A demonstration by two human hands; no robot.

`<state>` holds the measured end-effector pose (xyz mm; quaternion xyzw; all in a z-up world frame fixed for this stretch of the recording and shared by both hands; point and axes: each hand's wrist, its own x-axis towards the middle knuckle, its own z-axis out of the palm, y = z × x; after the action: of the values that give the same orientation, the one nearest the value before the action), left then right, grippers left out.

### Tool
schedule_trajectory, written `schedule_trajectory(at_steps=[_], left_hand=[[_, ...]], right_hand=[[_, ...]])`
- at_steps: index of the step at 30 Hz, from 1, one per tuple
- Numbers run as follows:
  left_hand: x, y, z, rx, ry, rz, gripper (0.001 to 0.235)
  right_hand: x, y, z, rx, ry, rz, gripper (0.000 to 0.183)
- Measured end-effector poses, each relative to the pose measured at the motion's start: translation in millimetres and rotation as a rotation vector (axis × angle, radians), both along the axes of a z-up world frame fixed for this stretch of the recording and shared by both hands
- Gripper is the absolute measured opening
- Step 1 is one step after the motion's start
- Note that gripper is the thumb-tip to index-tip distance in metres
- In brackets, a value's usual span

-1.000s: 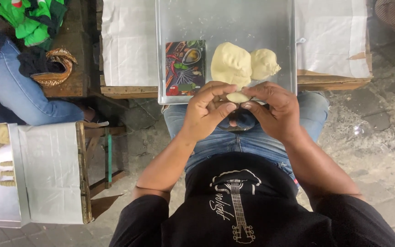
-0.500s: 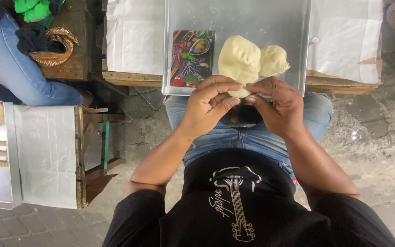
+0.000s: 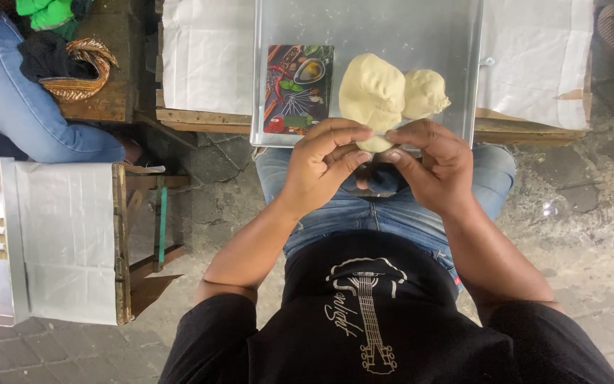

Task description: The person repeatedly pinches small pieces of dough from a larger mass, rolls them into elongated shapes between the palms, and places them in a row on a metal tray. The process is repeated multiple times throughout the clip.

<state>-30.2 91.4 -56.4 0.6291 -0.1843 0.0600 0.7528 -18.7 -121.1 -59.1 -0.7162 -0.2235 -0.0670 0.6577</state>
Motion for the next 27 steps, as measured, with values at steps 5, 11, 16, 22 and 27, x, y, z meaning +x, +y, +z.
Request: schedule_trajectory(at_steps=[5,11,16,22,27], left_hand=[[1,-2,3,0.046,-0.014,0.012,0.026],[-5,-9,9,-0.133,0.117,-0.038,0.044],[-4,-14,-8,-0.223,0.210,-0.084,0.030],[-5,-16,3,-0.185,0.106,-0.044,0.026],[-9,-13,16,-0.106,0.074,-0.013,0.030]], right_hand=[[-1,9,-7,0.061,0.047,0.018,0.031],[0,6,-4,0.004,-0.035,-0.007,0.026],[0,4,-8,0.069,-0.106,0.002,0.028],[0,6,-7,0.177,-0.036,0.045,0.030],[-3,0,-12,0.082,-0.035,0.015,0.030]])
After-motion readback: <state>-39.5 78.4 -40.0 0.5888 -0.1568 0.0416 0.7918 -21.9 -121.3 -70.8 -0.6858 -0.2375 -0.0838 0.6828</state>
